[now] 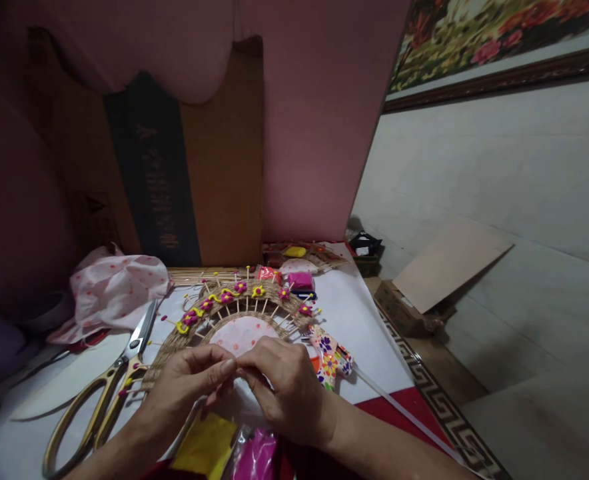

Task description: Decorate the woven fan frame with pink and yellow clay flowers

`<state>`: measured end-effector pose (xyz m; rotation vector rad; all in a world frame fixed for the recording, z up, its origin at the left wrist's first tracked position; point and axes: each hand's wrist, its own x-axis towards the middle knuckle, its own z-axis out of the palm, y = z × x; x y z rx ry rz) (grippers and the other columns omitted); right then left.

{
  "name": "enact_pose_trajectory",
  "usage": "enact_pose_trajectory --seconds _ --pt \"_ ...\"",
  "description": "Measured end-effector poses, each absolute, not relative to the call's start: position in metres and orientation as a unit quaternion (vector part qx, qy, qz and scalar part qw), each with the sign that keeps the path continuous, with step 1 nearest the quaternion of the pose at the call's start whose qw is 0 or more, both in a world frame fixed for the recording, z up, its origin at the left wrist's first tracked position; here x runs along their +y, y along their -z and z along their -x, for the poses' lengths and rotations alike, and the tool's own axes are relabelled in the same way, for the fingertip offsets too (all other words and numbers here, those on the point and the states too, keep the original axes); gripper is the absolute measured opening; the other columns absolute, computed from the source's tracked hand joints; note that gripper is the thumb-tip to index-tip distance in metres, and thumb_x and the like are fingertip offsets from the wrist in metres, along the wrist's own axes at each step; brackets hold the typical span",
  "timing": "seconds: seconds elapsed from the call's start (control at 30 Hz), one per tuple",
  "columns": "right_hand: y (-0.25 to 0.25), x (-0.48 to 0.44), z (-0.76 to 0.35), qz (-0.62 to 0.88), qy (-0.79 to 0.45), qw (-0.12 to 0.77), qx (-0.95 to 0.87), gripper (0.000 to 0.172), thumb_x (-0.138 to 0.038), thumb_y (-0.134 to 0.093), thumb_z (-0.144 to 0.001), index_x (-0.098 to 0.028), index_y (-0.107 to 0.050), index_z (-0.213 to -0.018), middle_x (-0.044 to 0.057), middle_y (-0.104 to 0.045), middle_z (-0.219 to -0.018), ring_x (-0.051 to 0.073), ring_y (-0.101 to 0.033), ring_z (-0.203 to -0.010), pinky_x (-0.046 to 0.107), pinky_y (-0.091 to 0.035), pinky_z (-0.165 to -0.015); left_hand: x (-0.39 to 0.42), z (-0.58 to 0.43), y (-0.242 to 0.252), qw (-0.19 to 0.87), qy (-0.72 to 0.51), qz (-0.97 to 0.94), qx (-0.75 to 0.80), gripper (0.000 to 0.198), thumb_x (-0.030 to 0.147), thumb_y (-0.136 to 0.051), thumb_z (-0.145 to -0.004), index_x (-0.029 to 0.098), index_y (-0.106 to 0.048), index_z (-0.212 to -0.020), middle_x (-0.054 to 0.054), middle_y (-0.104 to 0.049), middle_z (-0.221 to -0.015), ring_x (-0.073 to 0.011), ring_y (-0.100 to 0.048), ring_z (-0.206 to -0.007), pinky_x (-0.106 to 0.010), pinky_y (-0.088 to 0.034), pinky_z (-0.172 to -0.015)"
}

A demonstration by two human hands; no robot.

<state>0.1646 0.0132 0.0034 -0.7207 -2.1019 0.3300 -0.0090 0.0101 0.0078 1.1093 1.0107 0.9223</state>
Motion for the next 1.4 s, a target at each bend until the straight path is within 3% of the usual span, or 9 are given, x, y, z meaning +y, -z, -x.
enact_pose_trajectory --seconds 0.4,0.87,0.93,1.1,1.17,1.3,1.4 --pt "-0.003 0.012 -0.166 0.283 -0.124 0.404 -0.861 0.015 -0.013 -0.047 -0.087 -0.014 -0.06 -0.094 0.007 -0.063 -0.075 0.017 -0.057 -0.07 0.029 -0.044 -0.063 0.01 0.008 -0.007 0.662 -0.392 -0.472 0.43 0.028 0.04 -0.07 -0.067 0.012 -0.065 -0.066 0.002 -0.052 -0.045 -0.0049 -0.038 -0.038 -0.017 -0.03 -0.039" --pt "-0.001 0.01 -0.163 0.277 -0.094 0.367 -0.883 0.018 -0.012 -0.043 -0.086 -0.014 -0.06 -0.093 0.007 -0.062 -0.074 0.017 -0.055 -0.068 0.029 -0.042 -0.061 0.009 0.005 -0.005 0.621 -0.394 -0.487 0.47 0.025 0.035 -0.068 -0.065 0.014 -0.056 -0.059 0.005 -0.049 -0.042 -0.0055 -0.039 -0.034 -0.017 -0.032 -0.035" --pt "-0.002 0.008 -0.162 0.281 -0.122 0.391 -0.868 0.017 -0.012 -0.045 -0.085 -0.014 -0.061 -0.091 0.007 -0.061 -0.072 0.016 -0.054 -0.067 0.028 -0.041 -0.06 0.008 0.004 -0.006 0.608 -0.409 -0.489 0.473 0.023 0.033 -0.066 -0.065 0.015 -0.053 -0.058 0.006 -0.049 -0.043 -0.0052 -0.038 -0.034 -0.017 -0.031 -0.035" --pt "-0.005 0.01 -0.159 0.379 -0.354 0.496 -0.696 0.015 -0.025 -0.053 -0.085 -0.016 -0.06 -0.076 0.001 -0.057 -0.066 0.011 -0.05 -0.059 0.022 -0.04 -0.054 0.009 0.004 -0.009 0.631 -0.438 -0.452 0.454 0.021 0.031 -0.061 -0.071 0.015 -0.052 -0.061 0.003 -0.055 -0.047 -0.0043 -0.04 -0.034 -0.017 -0.027 -0.039" --pt "-0.003 0.013 -0.158 0.396 -0.402 0.513 -0.647 0.015 -0.029 -0.056 -0.084 -0.016 -0.06 -0.079 0.0 -0.057 -0.068 0.011 -0.05 -0.06 0.021 -0.041 -0.054 0.01 0.005 -0.008 0.642 -0.438 -0.442 0.447 0.02 0.03 -0.061 -0.072 0.015 -0.053 -0.062 0.003 -0.056 -0.048 -0.0042 -0.041 -0.034 -0.017 -0.026 -0.039" --pt "-0.002 0.012 -0.156 0.392 -0.409 0.482 -0.668 0.022 -0.027 -0.064 -0.077 -0.016 -0.06 -0.096 -0.001 -0.056 -0.07 0.01 -0.048 -0.059 0.021 -0.04 -0.055 0.01 0.007 -0.004 0.66 -0.439 -0.44 0.421 0.02 0.03 -0.061 -0.074 0.014 -0.055 -0.063 0.003 -0.056 -0.049 -0.0045 -0.042 -0.035 -0.017 -0.028 -0.039" --pt "-0.003 0.008 -0.155 0.397 -0.362 0.451 -0.713 0.019 -0.022 -0.065 -0.076 -0.016 -0.062 -0.094 0.0 -0.058 -0.072 0.011 -0.049 -0.061 0.023 -0.039 -0.056 0.009 0.007 -0.004 0.675 -0.437 -0.438 0.402 0.02 0.032 -0.064 -0.072 0.014 -0.058 -0.065 0.003 -0.057 -0.05 -0.0046 -0.043 -0.036 -0.017 -0.03 -0.04"
